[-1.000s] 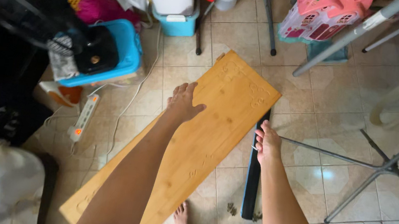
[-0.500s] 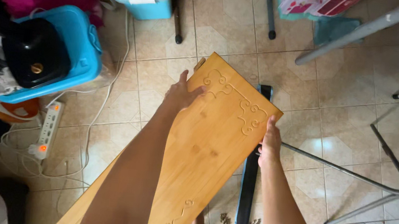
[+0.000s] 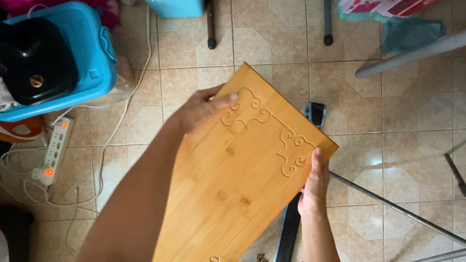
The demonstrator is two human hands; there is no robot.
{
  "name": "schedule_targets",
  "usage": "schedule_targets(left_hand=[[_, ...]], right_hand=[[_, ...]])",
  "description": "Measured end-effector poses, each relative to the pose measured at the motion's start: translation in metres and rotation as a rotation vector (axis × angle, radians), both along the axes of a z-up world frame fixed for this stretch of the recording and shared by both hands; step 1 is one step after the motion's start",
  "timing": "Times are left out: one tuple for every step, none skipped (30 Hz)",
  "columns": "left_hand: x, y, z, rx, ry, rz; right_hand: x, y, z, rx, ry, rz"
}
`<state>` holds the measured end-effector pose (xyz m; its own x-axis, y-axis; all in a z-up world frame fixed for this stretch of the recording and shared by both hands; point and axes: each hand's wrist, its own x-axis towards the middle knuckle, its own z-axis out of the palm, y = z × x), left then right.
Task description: The person assembles a wooden rack by attaching a slatted frame to a side panel using an Allen key and screws. They then place a decorative wooden top onto the frame and secure it with additional screws.
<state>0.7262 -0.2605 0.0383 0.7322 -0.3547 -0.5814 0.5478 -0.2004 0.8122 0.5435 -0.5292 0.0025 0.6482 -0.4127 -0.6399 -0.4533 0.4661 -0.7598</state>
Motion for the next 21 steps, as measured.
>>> schedule_targets(left_hand=[[0.002,0.004,0.005,-0.069,0.057,0.028],[0.004,0.005,0.01,-0.138,0.115,0.056],[0.004,0.003,0.015,-0.069,0.131,0.083],[0.004,-0.003,0.019,0.0,0.147,0.109],[0.005,-0.008,0.022,0.068,0.159,0.135],[0.004,-0.011,0.026,0.189,0.101,0.108],[0.004,-0.012,0.03,0.311,0.042,0.081],[0.006,-0.012,0.032,0.433,-0.017,0.054],[0.002,-0.012,0.031,0.409,-0.003,0.054],[-0.001,-0.01,0.029,0.385,0.011,0.055],[0.0,-0.006,0.027,0.365,0.015,0.058],[0.001,-0.004,0.025,0.278,0.028,0.1],[0.002,-0.004,0.021,0.193,0.04,0.141],[0.003,-0.003,0.017,0.107,0.052,0.182],[0.005,-0.002,0.011,0.11,0.068,0.177],[0.008,-0.001,0.006,0.113,0.084,0.171],[0.009,0.0,0.001,0.116,0.104,0.167],[0.009,0.001,-0.003,0.117,0.12,0.188],[0.011,0.0,-0.007,0.114,0.133,0.209],[0.011,0.0,-0.01,0.112,0.145,0.23],[0.011,0.001,-0.011,0.12,0.153,0.254]], right_hand=[[0.001,0.0,-0.002,0.01,-0.024,0.008],[0.001,0.001,-0.004,0.02,-0.049,0.017],[0.0,0.001,-0.005,0.01,-0.023,0.024],[-0.001,0.002,-0.005,0.0,0.002,0.032],[0.0,0.003,-0.005,-0.01,0.023,0.04],[0.001,0.004,-0.006,0.01,0.007,0.026],[0.005,0.004,-0.007,0.03,-0.01,0.01],[0.009,0.006,-0.01,0.05,-0.026,-0.005],[0.005,0.005,-0.011,0.043,-0.032,-0.001],[0.002,0.006,-0.012,0.037,-0.038,0.003],[0.004,0.009,-0.015,0.033,-0.054,0.007],[0.005,0.012,-0.017,0.026,-0.052,-0.003],[0.007,0.016,-0.018,0.02,-0.05,-0.014],[0.009,0.019,-0.019,0.014,-0.048,-0.025],[0.01,0.02,-0.021,0.01,-0.048,-0.027],[0.012,0.021,-0.022,0.006,-0.048,-0.029],[0.011,0.021,-0.021,0.001,-0.044,-0.031],[0.012,0.023,-0.021,-0.009,-0.038,-0.026],[0.013,0.023,-0.021,-0.022,-0.036,-0.022],[0.013,0.022,-0.02,-0.035,-0.034,-0.018],[0.013,0.022,-0.018,-0.04,-0.039,-0.008]])
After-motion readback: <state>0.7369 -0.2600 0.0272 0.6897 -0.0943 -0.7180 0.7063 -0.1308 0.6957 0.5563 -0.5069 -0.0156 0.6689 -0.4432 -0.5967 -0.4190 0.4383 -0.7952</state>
